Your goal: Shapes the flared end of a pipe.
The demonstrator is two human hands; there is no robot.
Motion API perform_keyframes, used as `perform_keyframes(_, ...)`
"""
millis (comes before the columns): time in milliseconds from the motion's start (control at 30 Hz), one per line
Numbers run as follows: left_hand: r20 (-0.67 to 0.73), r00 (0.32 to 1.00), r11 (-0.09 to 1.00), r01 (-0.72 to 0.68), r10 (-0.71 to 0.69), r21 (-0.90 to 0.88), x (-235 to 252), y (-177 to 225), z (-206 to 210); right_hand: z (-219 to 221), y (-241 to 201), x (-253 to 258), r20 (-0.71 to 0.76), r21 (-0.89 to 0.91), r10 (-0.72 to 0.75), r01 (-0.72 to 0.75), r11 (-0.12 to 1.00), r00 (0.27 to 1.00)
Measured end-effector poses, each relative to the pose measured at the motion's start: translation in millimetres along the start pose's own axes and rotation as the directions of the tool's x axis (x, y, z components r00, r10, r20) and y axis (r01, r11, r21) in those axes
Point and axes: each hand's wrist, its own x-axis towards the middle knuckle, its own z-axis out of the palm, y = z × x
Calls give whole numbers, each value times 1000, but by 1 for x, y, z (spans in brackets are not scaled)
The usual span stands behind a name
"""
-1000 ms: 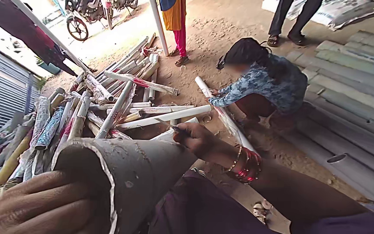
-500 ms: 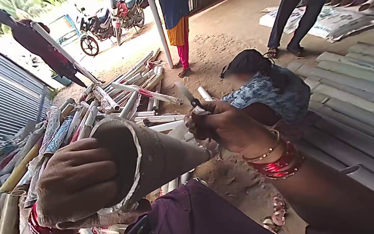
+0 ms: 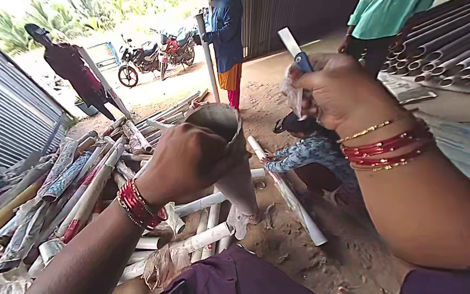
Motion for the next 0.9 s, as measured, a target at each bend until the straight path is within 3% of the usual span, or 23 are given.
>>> perform_keyframes(100,166,976,989,147,-140,-32,40,5,3,-9,35,-25,29,82,-10,8,997,1000)
perform_keyframes(167,275,941,955,246,-195,-164,63,4,-2,-14,55,-45,-5,179,-55,55,982,998)
perform_keyframes(333,386,913,798,328,-132,-505,85,-2,-10,-8,91,-67,-137,398,-162,204,894,977)
perform_keyframes(567,111,991,784,7,79,-620,71,-5,6,13,83,-61,-114,480,-275,296,826,955)
perform_keyframes(667,45,984,771,-105,171,-628,70,-6,10,26,82,-64,-289,340,-402,486,805,869)
perform_keyframes(800,9,986,787,-129,169,-604,65,-7,11,41,82,-68,-458,116,-590,703,702,665)
perform_keyframes(833,1,986,792,-134,167,-595,64,-7,11,43,82,-68,-462,74,-616,720,690,638)
perform_keyframes(900,-7,984,795,-146,176,-589,62,-7,11,46,83,-67,-456,127,-596,711,691,661)
